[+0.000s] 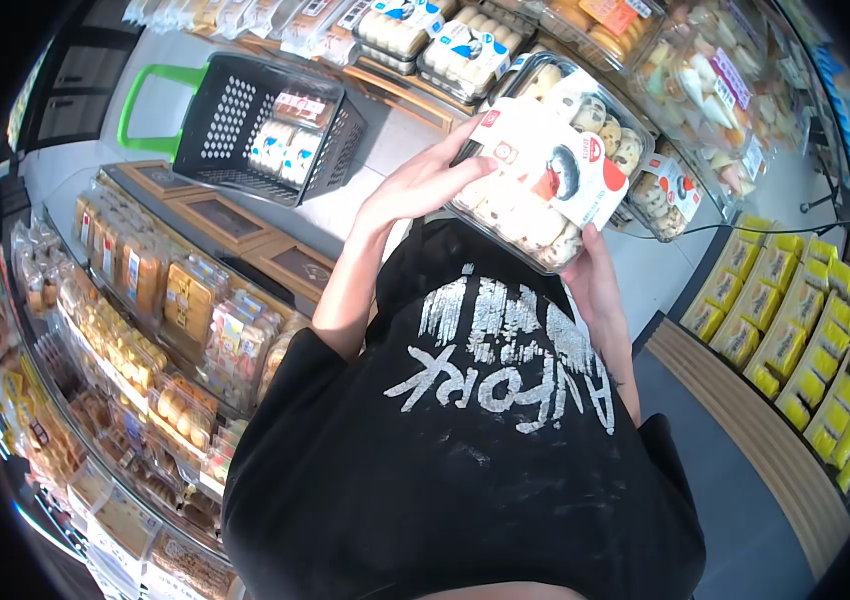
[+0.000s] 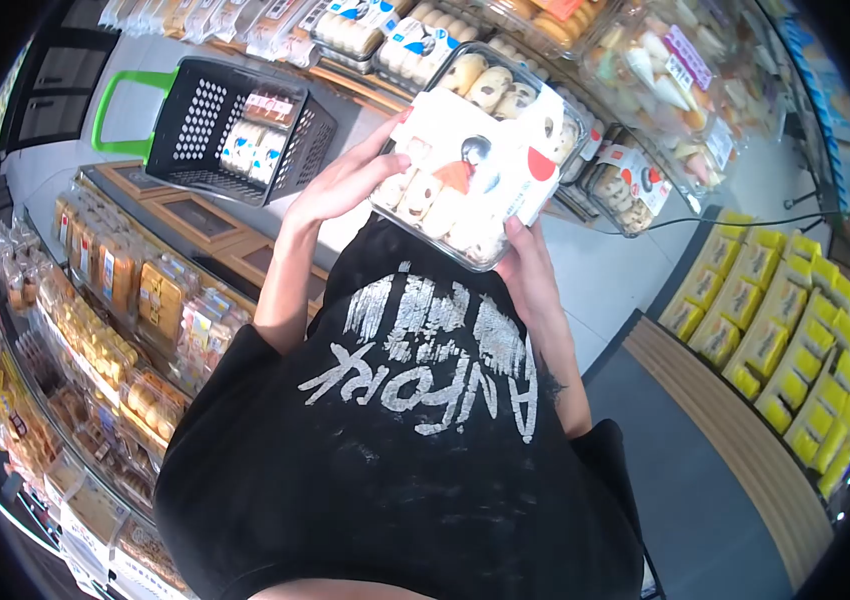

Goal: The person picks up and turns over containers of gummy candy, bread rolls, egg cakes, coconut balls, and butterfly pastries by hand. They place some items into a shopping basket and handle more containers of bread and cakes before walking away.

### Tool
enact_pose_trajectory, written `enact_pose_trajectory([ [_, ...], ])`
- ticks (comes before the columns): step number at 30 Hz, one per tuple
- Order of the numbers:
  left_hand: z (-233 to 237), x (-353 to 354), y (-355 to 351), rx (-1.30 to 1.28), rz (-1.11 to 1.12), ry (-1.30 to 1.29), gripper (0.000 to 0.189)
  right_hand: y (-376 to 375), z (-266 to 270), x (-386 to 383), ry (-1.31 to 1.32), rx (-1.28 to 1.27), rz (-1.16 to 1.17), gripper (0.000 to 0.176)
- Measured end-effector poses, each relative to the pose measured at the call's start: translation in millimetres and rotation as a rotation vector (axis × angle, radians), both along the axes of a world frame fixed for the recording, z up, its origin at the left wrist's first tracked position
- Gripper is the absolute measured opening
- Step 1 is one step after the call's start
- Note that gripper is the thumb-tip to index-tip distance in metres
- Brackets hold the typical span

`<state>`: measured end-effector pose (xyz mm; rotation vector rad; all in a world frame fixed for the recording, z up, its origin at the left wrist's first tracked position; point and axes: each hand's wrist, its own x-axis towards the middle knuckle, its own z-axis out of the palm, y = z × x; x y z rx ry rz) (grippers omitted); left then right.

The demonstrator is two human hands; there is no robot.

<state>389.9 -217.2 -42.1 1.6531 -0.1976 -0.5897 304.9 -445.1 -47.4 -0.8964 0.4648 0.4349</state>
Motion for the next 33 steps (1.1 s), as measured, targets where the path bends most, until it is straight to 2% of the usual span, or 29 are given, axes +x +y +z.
enact_pose_trajectory([
  [2, -3, -4, 4, 0.036, 0.014, -0.008, 0.065, 6, 0, -3, 0.053, 0.051, 0.005, 0.063],
  [5, -4, -9, 7, 0.010, -0.029, 0.013, 0.061, 8, -7, -9, 0.008, -0.026, 0.070, 0.063],
  [8, -14, -17, 0, -0.147, 0.087, 0.033, 0.065, 14, -3, -16, -0.044, -0.181, 0.043, 0.065],
  [11, -8, -19, -8, 0.081, 0.125, 0.009, 0.065, 13, -13, -21, -0.073, -0.188, 0.010, 0.064],
  [15, -16, -19, -13, 0.097, 0.148, -0.124, 0.064, 15, -7, -19, -0.037, -0.269, -0.048, 0.064],
  [17, -8, -17, -13, 0.087, 0.109, -0.094, 0.060, 15, -4, -15, 0.007, -0.264, -0.083, 0.065],
  [20, -2, -16, -15, 0.079, 0.081, -0.068, 0.058, 13, 5, -10, 0.103, -0.181, -0.038, 0.069],
  [26, -7, -18, -19, 0.007, 0.096, -0.129, 0.063, -10, -6, -11, 0.022, -0.220, 0.102, 0.069],
  [32, -12, -14, -22, -0.020, 0.126, -0.191, 0.075, -27, -11, -10, 0.060, -0.312, 0.211, 0.072],
  [33, -14, -14, -22, -0.032, 0.127, -0.180, 0.077, -27, -9, -8, -0.030, -0.423, 0.267, 0.072],
])
